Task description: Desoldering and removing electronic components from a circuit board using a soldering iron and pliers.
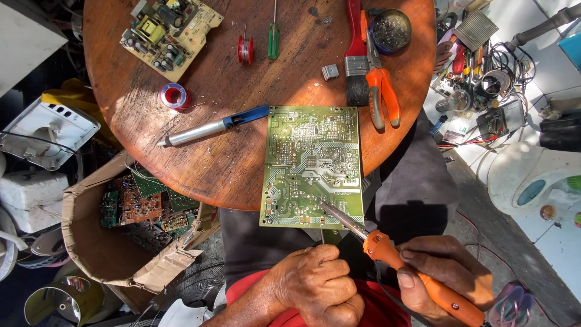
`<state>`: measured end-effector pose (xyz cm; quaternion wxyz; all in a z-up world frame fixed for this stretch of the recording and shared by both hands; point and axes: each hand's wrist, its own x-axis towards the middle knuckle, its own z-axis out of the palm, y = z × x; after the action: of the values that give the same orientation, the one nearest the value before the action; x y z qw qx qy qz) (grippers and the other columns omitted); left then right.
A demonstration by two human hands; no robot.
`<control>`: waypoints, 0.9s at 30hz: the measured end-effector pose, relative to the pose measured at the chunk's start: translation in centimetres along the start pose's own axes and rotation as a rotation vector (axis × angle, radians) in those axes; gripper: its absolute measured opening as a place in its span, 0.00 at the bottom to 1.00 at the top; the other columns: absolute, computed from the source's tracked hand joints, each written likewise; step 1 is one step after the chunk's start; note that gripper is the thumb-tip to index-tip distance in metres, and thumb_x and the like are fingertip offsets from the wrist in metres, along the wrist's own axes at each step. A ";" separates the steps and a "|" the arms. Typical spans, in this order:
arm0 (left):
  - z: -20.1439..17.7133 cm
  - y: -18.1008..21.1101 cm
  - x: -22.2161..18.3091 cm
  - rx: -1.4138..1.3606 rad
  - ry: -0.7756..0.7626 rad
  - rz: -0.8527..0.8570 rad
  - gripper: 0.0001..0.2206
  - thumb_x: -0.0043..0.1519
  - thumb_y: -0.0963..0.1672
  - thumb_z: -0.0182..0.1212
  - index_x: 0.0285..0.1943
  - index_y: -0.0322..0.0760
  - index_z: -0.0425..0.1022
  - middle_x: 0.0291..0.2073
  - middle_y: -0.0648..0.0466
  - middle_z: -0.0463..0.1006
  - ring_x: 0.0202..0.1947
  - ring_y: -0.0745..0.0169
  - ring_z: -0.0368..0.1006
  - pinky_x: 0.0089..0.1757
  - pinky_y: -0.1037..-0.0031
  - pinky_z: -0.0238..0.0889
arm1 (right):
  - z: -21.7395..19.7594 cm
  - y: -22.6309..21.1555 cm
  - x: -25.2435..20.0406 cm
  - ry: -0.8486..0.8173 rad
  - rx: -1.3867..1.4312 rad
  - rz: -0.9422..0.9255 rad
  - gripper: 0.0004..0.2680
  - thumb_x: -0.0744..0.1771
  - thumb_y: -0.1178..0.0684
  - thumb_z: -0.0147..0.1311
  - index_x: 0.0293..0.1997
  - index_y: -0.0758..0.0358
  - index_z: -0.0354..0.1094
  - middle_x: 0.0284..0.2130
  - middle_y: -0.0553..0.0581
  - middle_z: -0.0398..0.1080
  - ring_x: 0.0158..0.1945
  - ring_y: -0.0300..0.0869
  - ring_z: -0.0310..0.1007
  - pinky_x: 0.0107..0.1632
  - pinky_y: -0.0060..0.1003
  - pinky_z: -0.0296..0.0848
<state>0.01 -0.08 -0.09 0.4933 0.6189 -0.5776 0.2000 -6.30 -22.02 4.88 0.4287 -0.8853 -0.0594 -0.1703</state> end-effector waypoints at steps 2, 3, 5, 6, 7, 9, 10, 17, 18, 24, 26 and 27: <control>0.2 0.0 -0.1 0.001 0.018 0.009 0.11 0.67 0.35 0.51 0.32 0.41 0.64 0.22 0.57 0.59 0.20 0.61 0.53 0.29 0.67 0.41 | 0.2 0.0 -0.1 -0.013 -0.004 0.016 0.06 0.62 0.52 0.61 0.36 0.61 0.74 0.34 0.59 0.78 0.35 0.38 0.83 0.39 0.23 0.82; 0.2 0.0 -0.2 -0.004 0.009 0.005 0.12 0.67 0.35 0.52 0.31 0.42 0.64 0.22 0.57 0.59 0.21 0.60 0.53 0.28 0.66 0.41 | 0.4 0.0 -0.2 0.031 0.007 0.014 0.05 0.62 0.53 0.60 0.35 0.61 0.74 0.33 0.59 0.77 0.33 0.38 0.82 0.37 0.23 0.80; 0.1 0.0 -0.2 -0.008 -0.001 -0.001 0.13 0.67 0.35 0.53 0.31 0.42 0.63 0.22 0.57 0.59 0.21 0.60 0.54 0.28 0.66 0.42 | 0.3 -0.1 -0.1 0.074 0.020 0.012 0.05 0.62 0.53 0.60 0.34 0.61 0.73 0.32 0.59 0.77 0.31 0.38 0.81 0.35 0.22 0.79; 0.0 0.0 -0.1 -0.004 -0.005 -0.001 0.13 0.67 0.35 0.52 0.31 0.42 0.64 0.21 0.58 0.58 0.21 0.60 0.54 0.28 0.66 0.41 | -0.1 -0.1 0.0 0.016 -0.003 0.006 0.05 0.62 0.53 0.60 0.36 0.60 0.74 0.34 0.59 0.77 0.33 0.37 0.82 0.36 0.21 0.80; -0.1 0.0 0.0 0.000 -0.008 -0.002 0.12 0.67 0.35 0.51 0.31 0.42 0.66 0.21 0.58 0.57 0.21 0.61 0.53 0.28 0.67 0.41 | -0.5 0.0 0.1 -0.043 -0.026 0.000 0.06 0.62 0.54 0.60 0.38 0.60 0.74 0.36 0.59 0.78 0.35 0.37 0.83 0.37 0.21 0.80; 0.1 -0.1 0.0 0.001 0.007 0.006 0.12 0.67 0.34 0.52 0.31 0.42 0.64 0.21 0.58 0.57 0.21 0.61 0.53 0.28 0.67 0.41 | 0.0 0.0 -0.2 -0.009 -0.013 0.002 0.06 0.62 0.54 0.60 0.38 0.60 0.74 0.35 0.59 0.78 0.34 0.37 0.82 0.37 0.21 0.80; 0.2 -0.1 -0.1 0.002 0.023 0.011 0.13 0.66 0.34 0.52 0.31 0.42 0.63 0.21 0.58 0.58 0.20 0.61 0.53 0.28 0.66 0.42 | 0.2 0.0 -0.3 0.023 0.000 0.006 0.05 0.62 0.54 0.60 0.37 0.59 0.74 0.34 0.59 0.78 0.33 0.36 0.82 0.36 0.21 0.80; 0.2 -0.1 -0.1 -0.001 0.000 0.003 0.12 0.65 0.34 0.51 0.31 0.42 0.64 0.21 0.59 0.57 0.20 0.61 0.53 0.28 0.67 0.41 | 0.5 0.6 0.0 0.061 -0.006 -0.036 0.06 0.63 0.52 0.58 0.33 0.64 0.72 0.30 0.61 0.76 0.32 0.42 0.81 0.35 0.27 0.81; 0.2 -0.1 -0.1 -0.005 0.006 0.002 0.12 0.66 0.34 0.52 0.31 0.42 0.63 0.21 0.59 0.57 0.20 0.61 0.53 0.28 0.67 0.41 | 0.1 0.5 -0.1 0.020 -0.005 0.001 0.06 0.63 0.52 0.59 0.35 0.62 0.73 0.32 0.59 0.77 0.33 0.40 0.82 0.36 0.26 0.82; 0.3 0.0 -0.2 -0.002 0.007 -0.007 0.13 0.67 0.34 0.51 0.31 0.42 0.63 0.21 0.58 0.57 0.20 0.61 0.53 0.28 0.66 0.42 | -0.4 0.5 -0.1 -0.025 0.005 0.029 0.05 0.63 0.52 0.58 0.35 0.61 0.73 0.34 0.59 0.77 0.33 0.39 0.83 0.37 0.25 0.82; 0.4 0.0 -0.3 -0.005 -0.001 -0.015 0.14 0.66 0.34 0.53 0.31 0.43 0.61 0.21 0.58 0.58 0.21 0.60 0.53 0.28 0.66 0.42 | -0.6 0.1 -0.2 -0.046 0.009 0.068 0.06 0.63 0.51 0.59 0.36 0.60 0.74 0.35 0.59 0.78 0.34 0.38 0.83 0.37 0.24 0.82; 0.4 -0.1 -0.2 -0.002 0.016 -0.004 0.14 0.66 0.34 0.53 0.30 0.43 0.61 0.21 0.58 0.57 0.20 0.61 0.52 0.28 0.66 0.41 | -0.7 -0.1 -0.3 -0.024 0.002 0.078 0.05 0.63 0.52 0.58 0.36 0.61 0.73 0.34 0.60 0.78 0.34 0.40 0.83 0.38 0.26 0.83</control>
<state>-0.12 -0.28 -0.47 0.4991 0.6180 -0.5724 0.2032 -6.75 -22.47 5.21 0.4353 -0.8883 -0.0302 -0.1430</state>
